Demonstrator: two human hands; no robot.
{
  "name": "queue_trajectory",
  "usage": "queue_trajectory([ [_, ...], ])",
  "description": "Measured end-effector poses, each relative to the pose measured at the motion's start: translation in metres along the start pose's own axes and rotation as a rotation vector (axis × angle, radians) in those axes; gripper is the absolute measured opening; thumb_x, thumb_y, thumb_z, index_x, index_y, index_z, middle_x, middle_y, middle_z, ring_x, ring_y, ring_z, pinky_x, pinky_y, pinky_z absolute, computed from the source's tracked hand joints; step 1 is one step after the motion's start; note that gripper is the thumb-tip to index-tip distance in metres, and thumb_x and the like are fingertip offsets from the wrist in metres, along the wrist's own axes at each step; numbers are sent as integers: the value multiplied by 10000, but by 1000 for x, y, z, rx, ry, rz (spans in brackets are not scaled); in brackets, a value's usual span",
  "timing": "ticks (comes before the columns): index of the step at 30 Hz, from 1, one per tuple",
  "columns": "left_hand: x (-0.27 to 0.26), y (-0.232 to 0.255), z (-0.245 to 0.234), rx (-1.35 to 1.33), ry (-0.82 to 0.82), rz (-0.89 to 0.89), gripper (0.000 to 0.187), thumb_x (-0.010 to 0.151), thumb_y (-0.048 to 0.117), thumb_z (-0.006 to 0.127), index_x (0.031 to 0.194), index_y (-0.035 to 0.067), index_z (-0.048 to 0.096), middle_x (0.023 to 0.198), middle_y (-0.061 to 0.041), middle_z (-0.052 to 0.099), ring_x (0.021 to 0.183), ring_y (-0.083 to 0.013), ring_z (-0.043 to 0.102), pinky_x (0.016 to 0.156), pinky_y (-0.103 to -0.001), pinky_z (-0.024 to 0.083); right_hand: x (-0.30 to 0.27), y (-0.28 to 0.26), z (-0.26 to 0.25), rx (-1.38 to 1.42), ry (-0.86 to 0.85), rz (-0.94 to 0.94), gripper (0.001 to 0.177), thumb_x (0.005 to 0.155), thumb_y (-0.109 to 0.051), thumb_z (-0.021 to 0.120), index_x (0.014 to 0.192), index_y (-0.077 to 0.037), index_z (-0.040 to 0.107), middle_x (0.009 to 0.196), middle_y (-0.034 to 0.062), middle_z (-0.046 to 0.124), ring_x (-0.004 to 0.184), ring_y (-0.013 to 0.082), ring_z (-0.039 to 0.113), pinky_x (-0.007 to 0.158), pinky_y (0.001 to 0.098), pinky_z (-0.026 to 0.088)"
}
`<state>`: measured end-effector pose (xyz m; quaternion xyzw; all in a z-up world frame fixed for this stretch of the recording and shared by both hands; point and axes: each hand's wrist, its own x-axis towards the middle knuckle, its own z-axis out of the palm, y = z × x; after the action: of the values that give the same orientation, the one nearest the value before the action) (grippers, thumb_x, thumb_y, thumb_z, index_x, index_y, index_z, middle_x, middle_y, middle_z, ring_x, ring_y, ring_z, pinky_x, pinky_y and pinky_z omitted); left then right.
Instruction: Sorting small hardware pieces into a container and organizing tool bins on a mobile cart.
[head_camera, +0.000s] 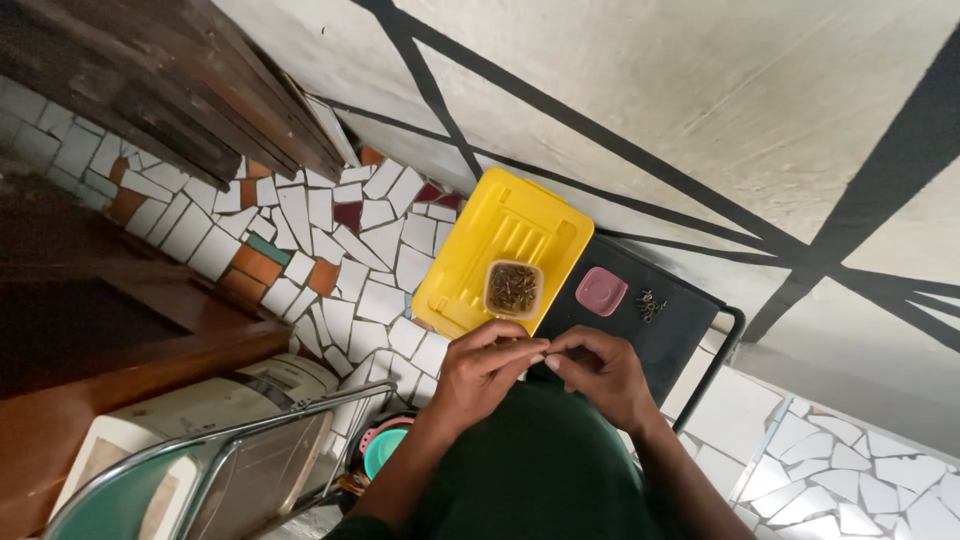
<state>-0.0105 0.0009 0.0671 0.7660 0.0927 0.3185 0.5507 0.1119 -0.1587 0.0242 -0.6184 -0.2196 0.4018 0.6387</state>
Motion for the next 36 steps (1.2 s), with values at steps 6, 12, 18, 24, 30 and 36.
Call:
queue_trajectory([
  [6,-18,-34,-30,372,-198,-407,429,893,154,760,1303,66,671,1114,-209,705,777,-393,721,655,-515,588,35,39,15,-593,239,36,163,810,-212,875,936,-121,827,716,110,750,636,278,739,612,378,588],
  [12,-36,-57,-49,442,-304,-540,412,902,145,743,1295,39,681,1076,-216,717,804,-420,735,676,-514,596,67,69,23,-606,319,-132,130,849,-69,777,969,-84,824,732,147,751,670,317,739,627,388,587],
  [18,-69,-81,-45,458,-352,-564,382,933,321,695,1273,148,692,1161,-30,726,780,-187,702,807,-337,554,47,102,-21,-635,464,128,216,946,-304,659,1059,-175,793,912,23,811,819,172,776,694,343,574],
  [24,-56,-67,-23,580,-548,-869,445,937,390,624,1357,246,656,1187,40,723,881,-170,684,842,-364,519,6,247,-148,-702,714,457,237,901,-371,677,1045,-219,788,956,36,797,916,229,749,781,399,534],
  [30,-68,-71,-5,637,-619,-796,397,928,322,679,1310,213,683,1164,11,753,886,-181,721,836,-359,551,6,325,-226,-654,780,765,286,836,-343,649,1080,-278,785,1047,25,789,1019,292,720,836,435,543],
  [36,-105,-84,8,612,-634,-795,389,890,293,735,1275,243,711,1078,41,756,845,-149,724,778,-322,579,40,317,-235,-789,725,534,276,881,-295,638,1145,-272,717,1060,125,730,988,446,664,725,594,491],
])
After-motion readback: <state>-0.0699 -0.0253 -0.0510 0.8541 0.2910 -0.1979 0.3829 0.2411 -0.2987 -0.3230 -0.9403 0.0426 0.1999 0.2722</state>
